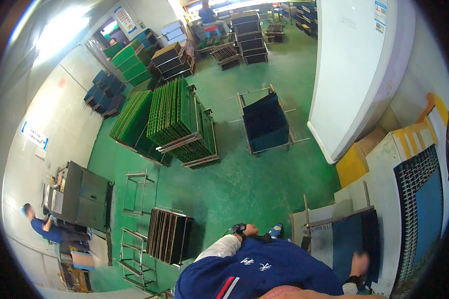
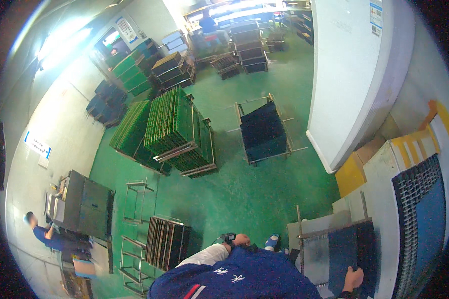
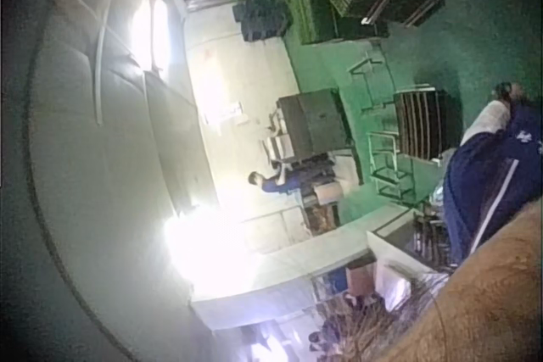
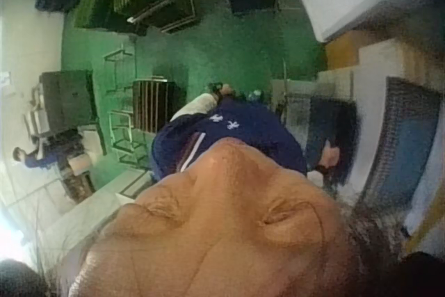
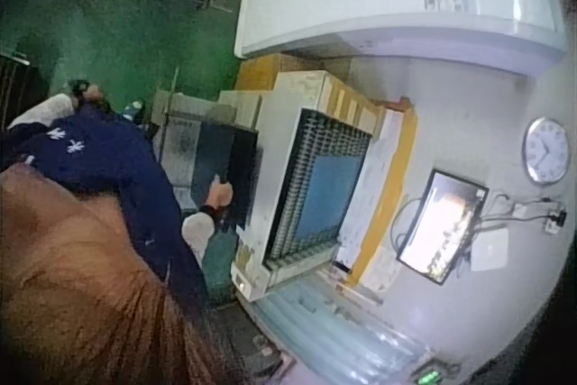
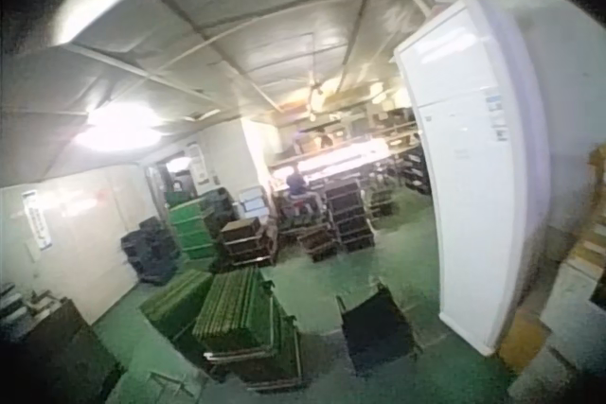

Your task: Manually feeding blue metal sheets into an automated processing machine.

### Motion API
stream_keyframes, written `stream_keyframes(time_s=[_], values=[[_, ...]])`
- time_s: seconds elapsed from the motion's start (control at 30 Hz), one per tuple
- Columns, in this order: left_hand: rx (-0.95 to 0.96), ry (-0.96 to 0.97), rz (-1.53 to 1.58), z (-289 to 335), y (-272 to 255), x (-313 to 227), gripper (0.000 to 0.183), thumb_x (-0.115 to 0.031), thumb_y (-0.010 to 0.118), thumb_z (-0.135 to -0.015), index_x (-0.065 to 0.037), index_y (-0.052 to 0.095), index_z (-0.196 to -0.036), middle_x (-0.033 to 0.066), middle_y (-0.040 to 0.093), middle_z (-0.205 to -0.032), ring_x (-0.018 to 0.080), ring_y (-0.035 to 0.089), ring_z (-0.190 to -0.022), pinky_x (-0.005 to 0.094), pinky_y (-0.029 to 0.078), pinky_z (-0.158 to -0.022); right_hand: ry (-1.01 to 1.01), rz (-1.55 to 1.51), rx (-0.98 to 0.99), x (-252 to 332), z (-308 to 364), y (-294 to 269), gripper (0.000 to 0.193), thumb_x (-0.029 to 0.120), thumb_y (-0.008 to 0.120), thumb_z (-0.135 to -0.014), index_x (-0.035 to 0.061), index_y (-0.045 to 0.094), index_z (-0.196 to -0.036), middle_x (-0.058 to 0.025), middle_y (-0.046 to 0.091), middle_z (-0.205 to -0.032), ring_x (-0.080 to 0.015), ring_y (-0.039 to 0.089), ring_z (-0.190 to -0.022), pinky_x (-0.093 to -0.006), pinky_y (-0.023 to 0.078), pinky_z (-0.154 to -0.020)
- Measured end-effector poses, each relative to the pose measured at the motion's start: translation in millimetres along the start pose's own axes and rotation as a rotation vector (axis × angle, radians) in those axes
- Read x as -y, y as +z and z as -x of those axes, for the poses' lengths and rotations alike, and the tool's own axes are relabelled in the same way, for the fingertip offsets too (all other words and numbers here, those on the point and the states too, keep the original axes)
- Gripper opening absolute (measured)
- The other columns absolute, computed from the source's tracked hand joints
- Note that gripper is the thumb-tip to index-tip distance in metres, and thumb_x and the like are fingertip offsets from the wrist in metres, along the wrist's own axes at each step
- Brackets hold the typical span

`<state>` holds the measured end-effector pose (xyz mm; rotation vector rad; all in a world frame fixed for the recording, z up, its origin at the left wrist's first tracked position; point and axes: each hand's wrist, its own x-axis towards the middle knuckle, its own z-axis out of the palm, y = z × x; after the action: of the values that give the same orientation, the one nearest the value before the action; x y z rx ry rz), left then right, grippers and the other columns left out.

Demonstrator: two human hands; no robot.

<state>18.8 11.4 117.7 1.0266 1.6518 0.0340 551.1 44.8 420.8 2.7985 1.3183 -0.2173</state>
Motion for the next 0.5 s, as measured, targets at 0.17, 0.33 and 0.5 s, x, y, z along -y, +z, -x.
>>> stream_keyframes(time_s=[0.17, 0.33, 0.5], values=[[-0.006, -0.004, -0.050, 5.4, -6.1, -12.0, 0.022, -0.030, 0.056, -0.066, -0.011, 0.066, -0.072, 0.0018, 0.063, -0.068, 0.0152, 0.058, -0.063, 0.0289, 0.046, -0.058, -0.055, -0.016, -0.059, -14.1, -3.9, 15.4, 0.038, 0.025, 0.068, -0.066, 0.0009, 0.060, -0.093, -0.0172, 0.060, -0.092, -0.0327, 0.057, -0.087, -0.0399, 0.044, -0.074], [-0.084, 0.283, -0.211, -12.2, -1.9, 19.1, 0.023, -0.030, 0.055, -0.068, -0.010, 0.065, -0.072, 0.0023, 0.063, -0.068, 0.0151, 0.059, -0.064, 0.0294, 0.046, -0.060, -0.068, -0.013, -0.048, -14.8, -13.6, 26.3, 0.040, 0.026, 0.068, -0.065, -0.0004, 0.059, -0.094, -0.0180, 0.060, -0.091, -0.0335, 0.056, -0.087, -0.0399, 0.044, -0.074], [-0.074, 0.093, 0.027, 13.7, -19.6, -20.1, 0.022, -0.028, 0.055, -0.069, -0.009, 0.065, -0.069, 0.0016, 0.063, -0.065, 0.0140, 0.061, -0.064, 0.0282, 0.047, -0.059, -0.025, -0.031, 0.008, -9.2, 5.7, 2.7, 0.042, 0.026, 0.068, -0.064, -0.0006, 0.059, -0.095, -0.0183, 0.060, -0.091, -0.0336, 0.057, -0.086, -0.0400, 0.044, -0.074]])
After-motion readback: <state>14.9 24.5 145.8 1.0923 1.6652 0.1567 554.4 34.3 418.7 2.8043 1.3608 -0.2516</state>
